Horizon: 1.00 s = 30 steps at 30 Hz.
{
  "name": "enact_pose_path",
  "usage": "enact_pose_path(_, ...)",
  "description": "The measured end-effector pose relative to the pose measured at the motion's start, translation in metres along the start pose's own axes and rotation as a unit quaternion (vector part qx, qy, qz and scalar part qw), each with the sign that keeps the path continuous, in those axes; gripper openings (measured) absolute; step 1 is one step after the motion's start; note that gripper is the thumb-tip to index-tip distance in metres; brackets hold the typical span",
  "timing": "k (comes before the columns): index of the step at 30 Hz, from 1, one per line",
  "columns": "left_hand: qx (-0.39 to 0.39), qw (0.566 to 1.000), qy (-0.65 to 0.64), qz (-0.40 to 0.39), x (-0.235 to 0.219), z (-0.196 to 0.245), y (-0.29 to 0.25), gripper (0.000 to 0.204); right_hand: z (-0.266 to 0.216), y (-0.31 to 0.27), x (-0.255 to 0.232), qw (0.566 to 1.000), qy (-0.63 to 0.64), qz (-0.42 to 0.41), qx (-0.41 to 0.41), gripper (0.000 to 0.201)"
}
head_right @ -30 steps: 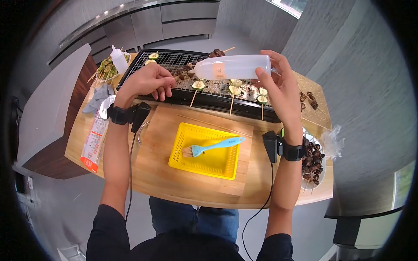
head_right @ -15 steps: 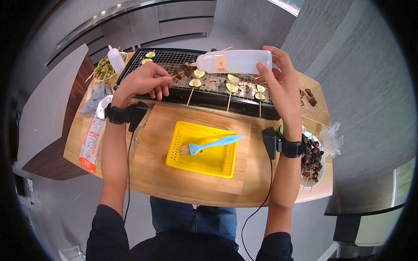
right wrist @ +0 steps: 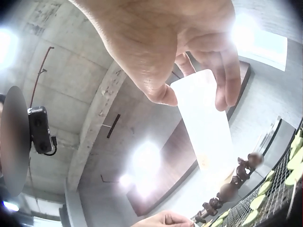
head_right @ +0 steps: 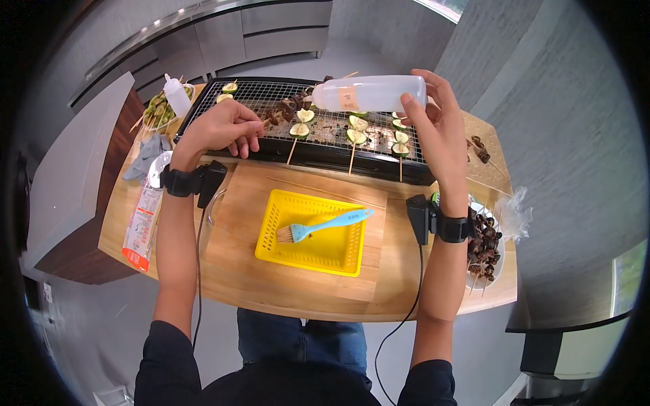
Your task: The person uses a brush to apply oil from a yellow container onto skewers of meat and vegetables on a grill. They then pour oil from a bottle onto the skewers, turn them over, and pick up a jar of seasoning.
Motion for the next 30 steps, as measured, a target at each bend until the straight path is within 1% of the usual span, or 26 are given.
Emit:
enact_pose_path(12, -0.005, 1.0, 0.007, 0.008, -0.001, -0.001, 0.0, 0.024, 0.003, 0.001, -0.004, 1.0, -0.016, 0.018, 0.008, 0.045)
enact_pose_path(18, -0.004, 1.0, 0.013, 0.008, -0.001, -0.001, 0.001, 0.025, 0.005, 0.001, -0.011, 0.998, -0.028, 0.056, 0.017, 0.044)
enact_pose_path(23, -0.002, 1.0, 0.007, 0.006, 0.001, 0.0, 0.0, 0.025, -0.002, 0.0, -0.015, 0.996, -0.054, 0.059, 0.047, 0.045)
enact_pose_path(30, -0.007, 1.0, 0.009, 0.013, 0.0, 0.001, 0.001, 0.024, 0.001, 0.001, -0.017, 0.994, -0.063, 0.073, 0.052, 0.044)
Point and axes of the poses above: each hand's wrist, its own y-axis towards the middle knuckle, its own x-axis out of the palm, z = x × y, the point moved 2 cm from there along y, towards the middle knuckle, and after that the axes turned 12 degrees about -y, right-handed, at the moved point
